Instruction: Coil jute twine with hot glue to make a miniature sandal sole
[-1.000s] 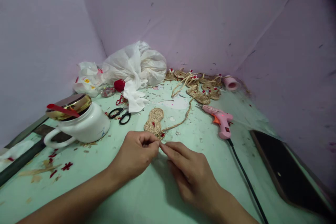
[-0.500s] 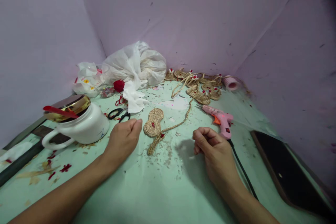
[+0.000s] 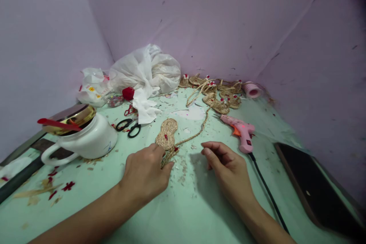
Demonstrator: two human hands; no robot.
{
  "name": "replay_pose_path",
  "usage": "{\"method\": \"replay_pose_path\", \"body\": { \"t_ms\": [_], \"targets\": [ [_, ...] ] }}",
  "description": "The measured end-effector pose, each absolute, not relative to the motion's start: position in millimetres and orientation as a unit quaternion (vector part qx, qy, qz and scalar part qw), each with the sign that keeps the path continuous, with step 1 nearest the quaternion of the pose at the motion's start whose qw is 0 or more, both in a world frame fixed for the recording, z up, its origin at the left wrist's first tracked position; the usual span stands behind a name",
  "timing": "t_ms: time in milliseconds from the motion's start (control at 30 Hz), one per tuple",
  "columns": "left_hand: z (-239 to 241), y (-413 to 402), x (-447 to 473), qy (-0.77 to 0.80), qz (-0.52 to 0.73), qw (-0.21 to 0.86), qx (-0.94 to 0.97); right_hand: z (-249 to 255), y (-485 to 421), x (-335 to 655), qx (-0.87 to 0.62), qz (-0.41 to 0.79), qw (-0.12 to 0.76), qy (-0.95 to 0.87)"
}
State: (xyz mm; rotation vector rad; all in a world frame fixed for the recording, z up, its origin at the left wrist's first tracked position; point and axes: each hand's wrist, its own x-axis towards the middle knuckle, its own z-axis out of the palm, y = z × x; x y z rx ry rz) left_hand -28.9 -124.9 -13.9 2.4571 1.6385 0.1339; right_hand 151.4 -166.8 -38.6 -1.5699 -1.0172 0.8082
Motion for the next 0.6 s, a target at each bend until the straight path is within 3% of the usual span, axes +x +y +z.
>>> {"method": "replay_pose_path", "body": {
  "t_ms": [233, 467, 600],
  "targets": [
    [-20.8, -132.0, -36.3, 0.462, 0.105, 0.108, 0.874, -36.7, -171.3, 153.2, -0.623, 0.278, 0.492, -0.541],
    [-35.0, -145.1, -42.4, 0.368, 0.166, 0.122, 0.906, -32.0, -177.9, 155.1, -0.584, 0.277, 0.295, -0.704],
    [-38.6, -149.2, -43.1, 0.382, 0.172, 0.101, 0.902, -38.2, -177.4, 154.5, -0.556, 0.265, 0.274, -0.739]
  ]
}}
